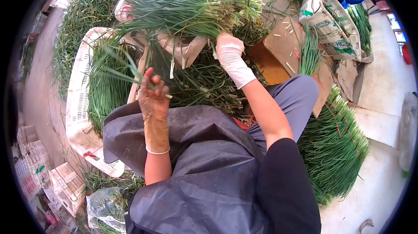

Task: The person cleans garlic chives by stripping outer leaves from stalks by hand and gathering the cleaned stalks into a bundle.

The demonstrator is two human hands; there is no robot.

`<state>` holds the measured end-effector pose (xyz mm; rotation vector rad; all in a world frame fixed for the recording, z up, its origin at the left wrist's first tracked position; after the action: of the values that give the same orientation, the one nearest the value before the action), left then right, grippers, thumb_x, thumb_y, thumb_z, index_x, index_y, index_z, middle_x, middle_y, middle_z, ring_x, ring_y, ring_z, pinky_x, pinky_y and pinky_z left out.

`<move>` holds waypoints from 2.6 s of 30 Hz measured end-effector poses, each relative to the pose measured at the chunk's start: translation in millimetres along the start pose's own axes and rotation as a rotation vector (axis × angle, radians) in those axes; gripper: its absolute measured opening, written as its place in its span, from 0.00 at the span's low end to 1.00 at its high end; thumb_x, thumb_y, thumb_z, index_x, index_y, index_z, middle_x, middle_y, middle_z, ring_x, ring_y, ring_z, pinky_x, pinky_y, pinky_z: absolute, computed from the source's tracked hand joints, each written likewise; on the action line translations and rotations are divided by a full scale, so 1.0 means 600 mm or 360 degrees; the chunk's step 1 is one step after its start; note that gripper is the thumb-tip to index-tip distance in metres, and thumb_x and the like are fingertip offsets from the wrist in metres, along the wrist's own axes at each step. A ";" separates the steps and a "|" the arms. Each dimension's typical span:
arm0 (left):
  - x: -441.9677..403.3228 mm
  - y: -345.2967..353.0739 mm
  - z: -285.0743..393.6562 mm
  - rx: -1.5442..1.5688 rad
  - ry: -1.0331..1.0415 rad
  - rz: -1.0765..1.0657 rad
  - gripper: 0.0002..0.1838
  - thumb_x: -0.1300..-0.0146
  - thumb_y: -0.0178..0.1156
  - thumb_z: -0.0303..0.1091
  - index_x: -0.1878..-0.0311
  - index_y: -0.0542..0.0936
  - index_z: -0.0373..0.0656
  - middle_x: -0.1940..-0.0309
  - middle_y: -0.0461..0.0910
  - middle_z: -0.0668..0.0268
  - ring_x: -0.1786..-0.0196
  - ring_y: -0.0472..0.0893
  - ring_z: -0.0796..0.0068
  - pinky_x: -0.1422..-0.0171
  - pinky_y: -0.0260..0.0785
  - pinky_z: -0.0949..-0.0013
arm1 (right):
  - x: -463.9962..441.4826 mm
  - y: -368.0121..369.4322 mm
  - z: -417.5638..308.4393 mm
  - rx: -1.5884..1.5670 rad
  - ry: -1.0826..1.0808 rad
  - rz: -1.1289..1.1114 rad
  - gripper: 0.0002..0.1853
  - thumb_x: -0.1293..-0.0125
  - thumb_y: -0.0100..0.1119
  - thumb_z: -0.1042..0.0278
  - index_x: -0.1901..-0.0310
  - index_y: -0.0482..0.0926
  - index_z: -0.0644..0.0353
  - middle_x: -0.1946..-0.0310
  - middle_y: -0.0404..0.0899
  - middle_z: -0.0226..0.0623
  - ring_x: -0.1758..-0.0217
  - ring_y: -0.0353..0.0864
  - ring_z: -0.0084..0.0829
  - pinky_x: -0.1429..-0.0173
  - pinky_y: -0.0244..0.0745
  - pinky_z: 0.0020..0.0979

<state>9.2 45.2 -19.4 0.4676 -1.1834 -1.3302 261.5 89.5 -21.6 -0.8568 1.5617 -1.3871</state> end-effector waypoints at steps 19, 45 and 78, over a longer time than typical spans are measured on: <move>0.016 -0.034 -0.111 -0.0858 -0.0321 0.0320 0.10 0.41 0.61 0.36 0.61 0.79 0.41 0.74 0.79 0.72 0.79 0.70 0.86 0.77 0.60 0.84 | 0.239 0.004 -0.075 -0.2559 0.0236 -0.0627 0.03 0.39 0.56 0.75 0.69 0.75 0.62 0.76 0.72 0.22 0.70 0.68 0.13 0.66 0.65 0.19; 0.027 -0.052 -0.122 -0.0872 -0.0538 0.0237 0.12 0.43 0.62 0.34 0.58 0.77 0.38 0.70 0.78 0.68 0.75 0.72 0.83 0.73 0.63 0.81 | 0.238 -0.042 -0.061 -0.0939 -0.0829 -0.0368 0.07 0.41 0.58 0.63 0.66 0.76 0.57 0.76 0.77 0.37 0.71 0.80 0.34 0.67 0.73 0.31; 0.030 0.047 0.061 -0.0541 0.0555 -0.0054 0.15 0.34 0.51 0.39 0.53 0.73 0.38 0.85 0.61 0.74 0.86 0.55 0.85 0.81 0.48 0.78 | 0.071 0.024 -0.003 -0.1117 0.0148 -0.0460 0.39 0.42 0.50 0.36 0.45 0.66 0.68 0.59 0.77 0.53 0.54 0.77 0.45 0.48 0.68 0.37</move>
<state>-11.7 48.9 25.5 0.4503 -0.6498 -1.3796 243.6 53.9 -42.5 -1.4968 2.1029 -1.0696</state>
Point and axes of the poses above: each hand's wrist, its own x-axis away from the middle knuckle, its own y-axis out of the palm, z = x × y, the point moved 5 cm from there along -x, towards the middle knuckle
